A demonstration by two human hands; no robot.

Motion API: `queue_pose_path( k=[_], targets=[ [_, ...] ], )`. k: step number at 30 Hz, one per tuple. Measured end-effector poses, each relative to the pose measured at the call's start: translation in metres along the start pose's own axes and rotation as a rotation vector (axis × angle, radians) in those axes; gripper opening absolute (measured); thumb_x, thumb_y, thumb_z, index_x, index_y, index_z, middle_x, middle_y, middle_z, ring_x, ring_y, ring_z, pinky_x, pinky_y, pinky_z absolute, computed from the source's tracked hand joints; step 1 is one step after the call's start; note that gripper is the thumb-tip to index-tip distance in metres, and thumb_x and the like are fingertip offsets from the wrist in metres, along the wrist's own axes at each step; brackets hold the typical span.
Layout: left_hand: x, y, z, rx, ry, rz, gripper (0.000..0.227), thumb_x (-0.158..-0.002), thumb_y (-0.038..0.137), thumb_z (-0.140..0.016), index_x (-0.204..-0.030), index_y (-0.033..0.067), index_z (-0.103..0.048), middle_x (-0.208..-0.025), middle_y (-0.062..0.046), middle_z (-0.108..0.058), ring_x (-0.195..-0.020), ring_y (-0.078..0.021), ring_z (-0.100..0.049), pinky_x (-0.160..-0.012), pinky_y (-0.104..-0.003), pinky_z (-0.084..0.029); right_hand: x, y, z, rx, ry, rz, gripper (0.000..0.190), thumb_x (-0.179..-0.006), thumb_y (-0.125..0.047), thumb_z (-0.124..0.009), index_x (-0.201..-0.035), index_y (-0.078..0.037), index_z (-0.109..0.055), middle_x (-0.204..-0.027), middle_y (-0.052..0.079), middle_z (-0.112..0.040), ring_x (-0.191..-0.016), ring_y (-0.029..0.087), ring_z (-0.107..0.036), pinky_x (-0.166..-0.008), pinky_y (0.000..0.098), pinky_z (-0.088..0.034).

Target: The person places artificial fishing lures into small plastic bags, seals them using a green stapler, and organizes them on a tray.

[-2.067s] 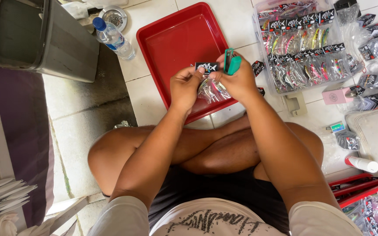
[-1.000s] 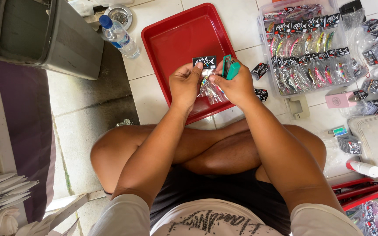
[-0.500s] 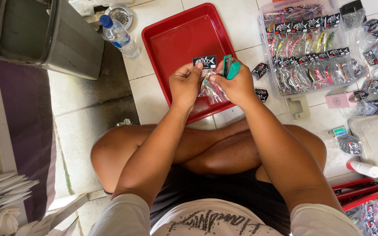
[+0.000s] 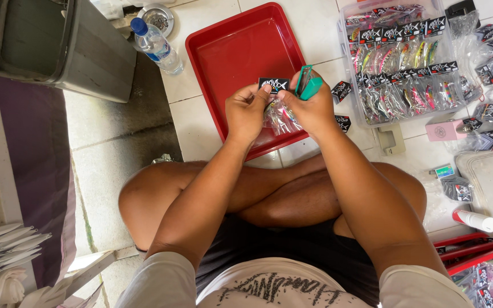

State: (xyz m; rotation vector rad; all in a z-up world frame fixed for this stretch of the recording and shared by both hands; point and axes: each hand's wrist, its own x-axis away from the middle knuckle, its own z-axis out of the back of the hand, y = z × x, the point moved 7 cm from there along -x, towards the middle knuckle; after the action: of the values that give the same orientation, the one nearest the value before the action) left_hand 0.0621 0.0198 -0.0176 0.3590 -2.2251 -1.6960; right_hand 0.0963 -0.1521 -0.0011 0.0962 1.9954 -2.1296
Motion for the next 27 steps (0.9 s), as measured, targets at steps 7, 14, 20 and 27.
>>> queue_pose_path(
  k=[7,14,20,27],
  targets=[
    [-0.002,0.001,-0.001,0.158,-0.146,0.040,0.014,-0.095,0.002,-0.070,-0.108,-0.0029,-0.075,-0.090,-0.016,-0.077,-0.081,-0.0215,-0.078,-0.075,-0.029,-0.066,-0.002,0.005,0.003,-0.021,0.053,-0.015,0.027,-0.086,0.001,-0.086,-0.092,-0.002,-0.060,-0.080,0.009,-0.064,-0.073,0.016,-0.067,-0.066,0.0275,-0.052],
    [0.004,0.017,-0.009,0.159,-0.276,0.013,0.033,-0.089,-0.008,-0.058,-0.120,-0.0049,-0.069,-0.099,-0.008,-0.069,-0.090,-0.0140,-0.071,-0.079,-0.022,-0.061,-0.004,0.019,0.009,-0.065,0.081,-0.020,0.027,-0.086,0.002,-0.085,-0.092,-0.002,-0.059,-0.080,0.010,-0.065,-0.073,0.018,-0.069,-0.065,0.0280,-0.053],
    [-0.002,-0.002,-0.005,0.006,-0.202,0.014,0.018,-0.091,0.005,-0.076,-0.108,0.0008,-0.076,-0.085,-0.006,-0.074,-0.079,-0.0096,-0.071,-0.071,-0.022,-0.060,-0.003,0.005,0.006,-0.032,0.081,-0.020,0.027,-0.086,0.002,-0.085,-0.091,-0.003,-0.060,-0.079,0.008,-0.064,-0.071,0.016,-0.065,-0.064,0.0265,-0.050],
    [-0.018,0.012,0.012,-0.411,-0.179,-0.067,0.005,-0.085,0.014,-0.081,-0.089,0.0154,-0.081,-0.066,0.001,-0.073,-0.060,-0.0060,-0.069,-0.055,-0.018,-0.054,-0.002,-0.014,0.003,0.239,-0.142,-0.009,0.031,-0.089,-0.014,-0.084,-0.109,-0.009,-0.061,-0.081,0.006,-0.068,-0.072,0.018,-0.067,-0.067,0.0306,-0.052]
  ],
)
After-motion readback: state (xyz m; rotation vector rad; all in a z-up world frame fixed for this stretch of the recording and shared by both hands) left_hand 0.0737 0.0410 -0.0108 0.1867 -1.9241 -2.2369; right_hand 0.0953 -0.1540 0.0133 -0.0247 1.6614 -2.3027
